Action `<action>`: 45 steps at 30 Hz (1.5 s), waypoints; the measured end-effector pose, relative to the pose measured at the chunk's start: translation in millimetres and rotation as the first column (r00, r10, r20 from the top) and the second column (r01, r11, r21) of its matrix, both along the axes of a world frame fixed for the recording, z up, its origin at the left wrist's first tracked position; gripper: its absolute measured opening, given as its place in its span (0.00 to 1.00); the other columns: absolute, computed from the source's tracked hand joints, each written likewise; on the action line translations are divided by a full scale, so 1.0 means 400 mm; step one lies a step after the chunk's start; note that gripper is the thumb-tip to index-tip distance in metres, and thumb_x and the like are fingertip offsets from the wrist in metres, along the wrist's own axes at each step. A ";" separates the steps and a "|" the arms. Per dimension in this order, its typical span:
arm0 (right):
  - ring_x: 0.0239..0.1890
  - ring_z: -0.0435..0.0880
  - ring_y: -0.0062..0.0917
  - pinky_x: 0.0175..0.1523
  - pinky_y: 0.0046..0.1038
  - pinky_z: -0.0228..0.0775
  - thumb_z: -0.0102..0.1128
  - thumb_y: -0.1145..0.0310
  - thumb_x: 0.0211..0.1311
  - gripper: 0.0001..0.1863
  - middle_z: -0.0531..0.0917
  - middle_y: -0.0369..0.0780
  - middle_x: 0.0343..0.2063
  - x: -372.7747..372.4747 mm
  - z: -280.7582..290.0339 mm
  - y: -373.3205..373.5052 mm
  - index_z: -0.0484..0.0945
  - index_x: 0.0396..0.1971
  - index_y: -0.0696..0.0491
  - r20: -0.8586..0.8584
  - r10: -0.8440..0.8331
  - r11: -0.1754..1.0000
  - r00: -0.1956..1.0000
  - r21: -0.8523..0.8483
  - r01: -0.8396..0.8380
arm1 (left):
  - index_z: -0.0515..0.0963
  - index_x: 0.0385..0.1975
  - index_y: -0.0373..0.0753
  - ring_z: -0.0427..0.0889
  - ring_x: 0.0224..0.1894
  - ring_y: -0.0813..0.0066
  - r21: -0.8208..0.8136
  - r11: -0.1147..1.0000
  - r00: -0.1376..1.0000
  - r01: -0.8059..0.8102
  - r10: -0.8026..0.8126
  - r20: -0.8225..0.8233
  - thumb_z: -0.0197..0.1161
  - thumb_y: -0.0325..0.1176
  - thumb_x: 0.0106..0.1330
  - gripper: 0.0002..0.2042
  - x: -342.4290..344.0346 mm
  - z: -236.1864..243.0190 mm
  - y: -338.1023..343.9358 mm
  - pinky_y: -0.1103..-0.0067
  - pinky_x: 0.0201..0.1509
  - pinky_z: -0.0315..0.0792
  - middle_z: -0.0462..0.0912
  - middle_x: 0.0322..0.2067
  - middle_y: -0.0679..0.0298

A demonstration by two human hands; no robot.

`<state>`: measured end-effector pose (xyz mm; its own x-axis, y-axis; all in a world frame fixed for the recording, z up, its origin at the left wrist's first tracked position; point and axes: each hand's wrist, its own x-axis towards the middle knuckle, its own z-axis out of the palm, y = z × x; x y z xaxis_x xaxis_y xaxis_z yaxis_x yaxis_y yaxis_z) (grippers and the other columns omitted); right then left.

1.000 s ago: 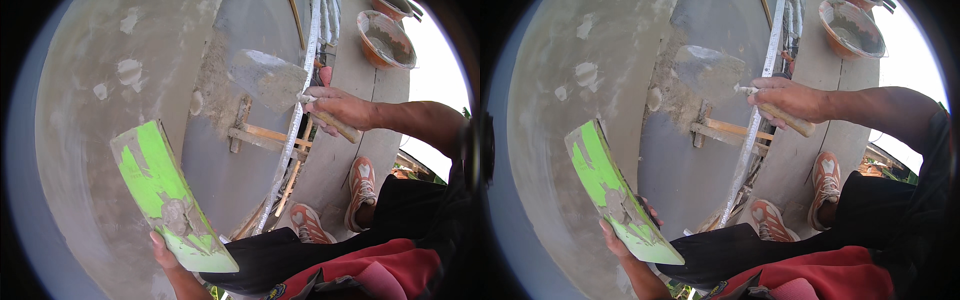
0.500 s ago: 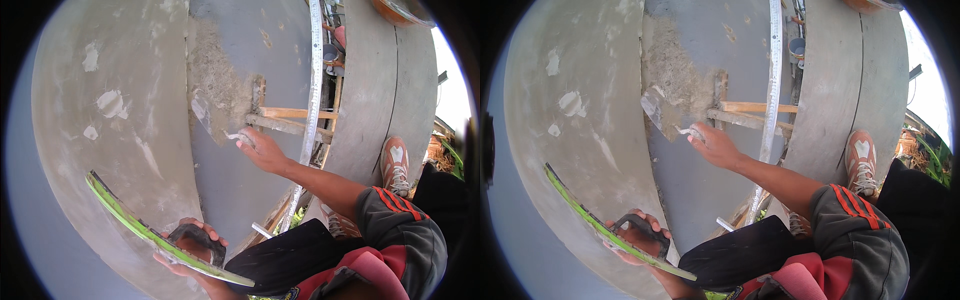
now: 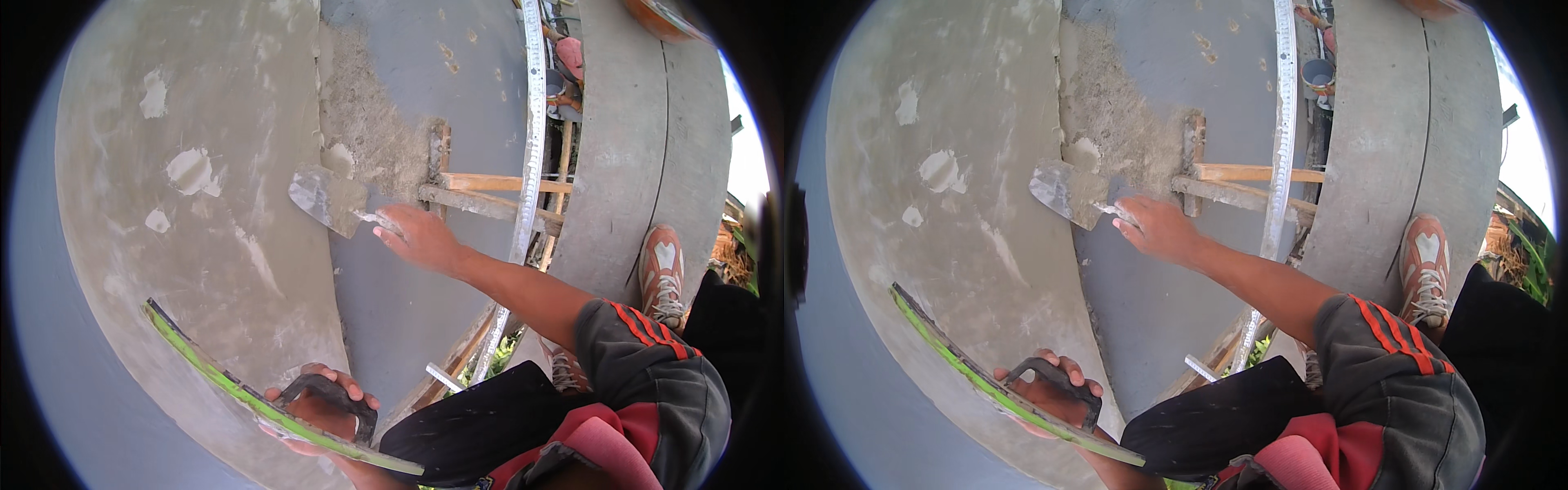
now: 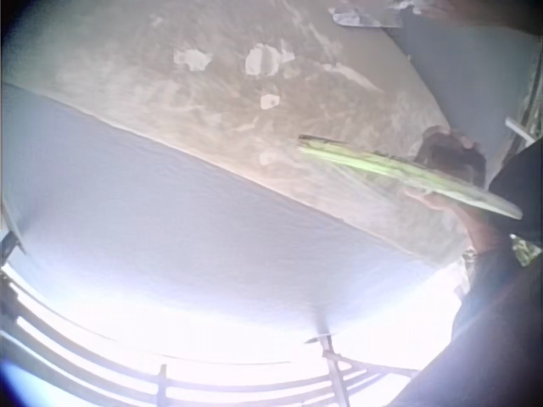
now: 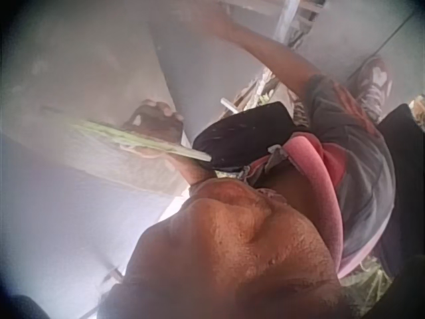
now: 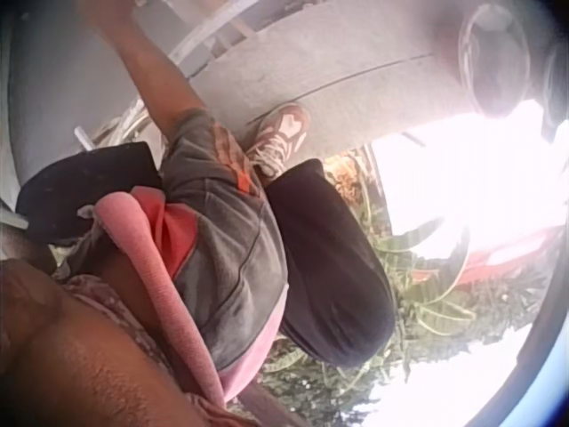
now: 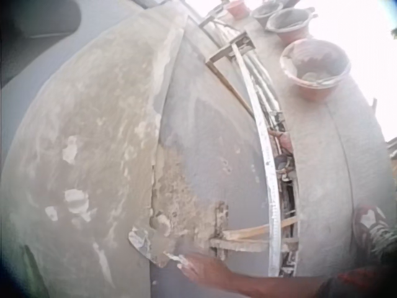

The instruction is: The person applies cement to a curved wall using a trowel and a hawk. They repeatedly scoop cement from the hawk and spread it onto the wall surface, smoothing it with the trowel. The person occasionally touches the wall with their hand to check the surface.

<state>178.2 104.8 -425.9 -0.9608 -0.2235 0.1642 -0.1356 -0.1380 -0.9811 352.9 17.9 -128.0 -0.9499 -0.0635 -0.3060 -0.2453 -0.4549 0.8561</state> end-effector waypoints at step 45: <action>0.40 0.79 0.22 0.48 0.33 0.74 0.64 0.57 0.81 0.19 0.84 0.38 0.38 0.084 0.051 -0.023 0.79 0.60 0.53 0.509 0.254 0.874 0.823 -0.485 0.030 | 0.71 0.70 0.32 0.80 0.65 0.35 0.206 0.979 0.983 -0.001 -0.037 0.181 0.49 0.68 0.81 0.40 0.001 0.041 0.002 0.33 0.72 0.65 0.79 0.59 0.32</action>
<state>211.7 95.5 -405.4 -0.8903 -0.3713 -0.2635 0.4414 -0.5617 -0.6998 353.2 18.7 -111.6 -0.8771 0.0352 -0.4791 -0.3987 -0.6096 0.6851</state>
